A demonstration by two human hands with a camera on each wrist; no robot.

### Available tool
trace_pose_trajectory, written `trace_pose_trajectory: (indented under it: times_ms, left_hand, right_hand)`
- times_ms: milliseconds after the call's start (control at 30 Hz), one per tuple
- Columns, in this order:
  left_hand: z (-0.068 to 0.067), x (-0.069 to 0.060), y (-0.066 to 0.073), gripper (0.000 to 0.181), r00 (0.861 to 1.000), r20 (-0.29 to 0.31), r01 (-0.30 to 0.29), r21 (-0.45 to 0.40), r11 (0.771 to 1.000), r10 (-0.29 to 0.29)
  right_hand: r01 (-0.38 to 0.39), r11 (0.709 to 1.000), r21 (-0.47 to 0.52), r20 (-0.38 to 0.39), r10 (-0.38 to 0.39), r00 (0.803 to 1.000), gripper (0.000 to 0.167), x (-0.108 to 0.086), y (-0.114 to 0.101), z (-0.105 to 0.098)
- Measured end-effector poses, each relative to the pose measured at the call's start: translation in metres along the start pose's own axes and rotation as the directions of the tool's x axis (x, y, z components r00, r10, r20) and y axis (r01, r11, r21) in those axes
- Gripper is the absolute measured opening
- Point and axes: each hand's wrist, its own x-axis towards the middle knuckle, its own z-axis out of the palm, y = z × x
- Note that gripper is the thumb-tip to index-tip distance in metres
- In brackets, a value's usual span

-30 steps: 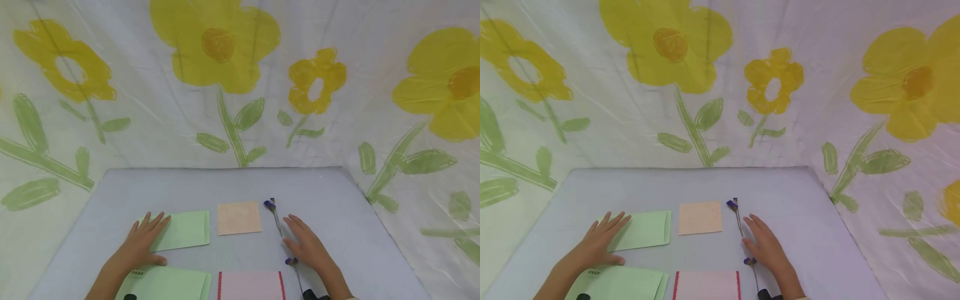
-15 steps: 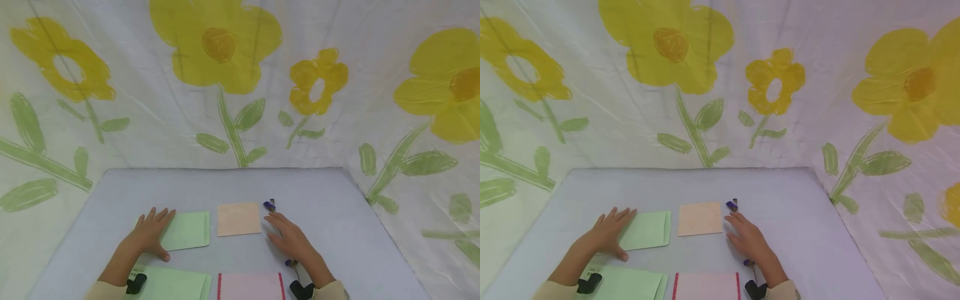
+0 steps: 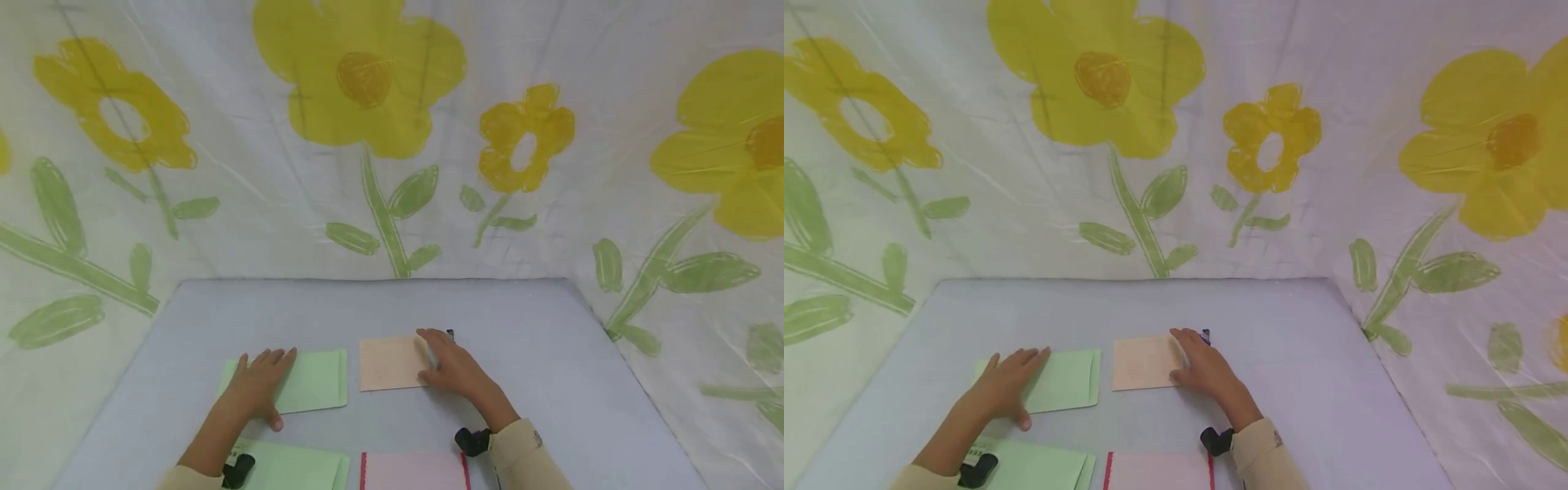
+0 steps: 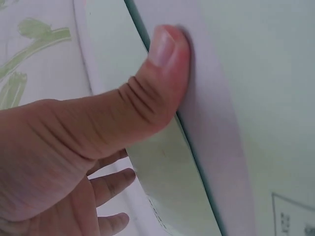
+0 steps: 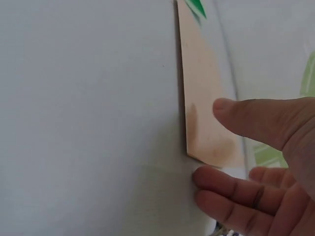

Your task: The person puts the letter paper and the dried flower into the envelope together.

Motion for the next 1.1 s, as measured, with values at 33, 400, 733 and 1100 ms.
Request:
trace_pose_trajectory:
  times_ms: [33,400,733,1100]
  left_hand:
    - [0.000,0.000,0.001,0.131,1.000,-0.001,0.002,0.012,1.000,-0.002]
    - [-0.003,0.000,0.016,0.127,0.999,0.018,0.034,0.050,0.998,-0.035]
    - [-0.006,0.000,0.017,0.128,0.999,0.004,0.034,0.051,0.998,-0.035]
    - [-0.005,-0.001,0.017,0.127,0.999,0.004,0.043,0.026,0.999,-0.044]
  right_hand:
    - [-0.021,1.000,0.010,0.020,0.021,1.000,0.080,0.004,-0.001,0.000]
    - [-0.102,0.995,0.018,0.073,0.101,0.992,0.081,0.023,-0.002,0.011]
    - [-0.159,0.928,0.336,-0.021,0.176,0.984,0.010,0.018,0.004,0.002]
    - [-0.114,0.818,0.565,0.084,0.080,0.993,0.015,0.014,-0.005,0.012]
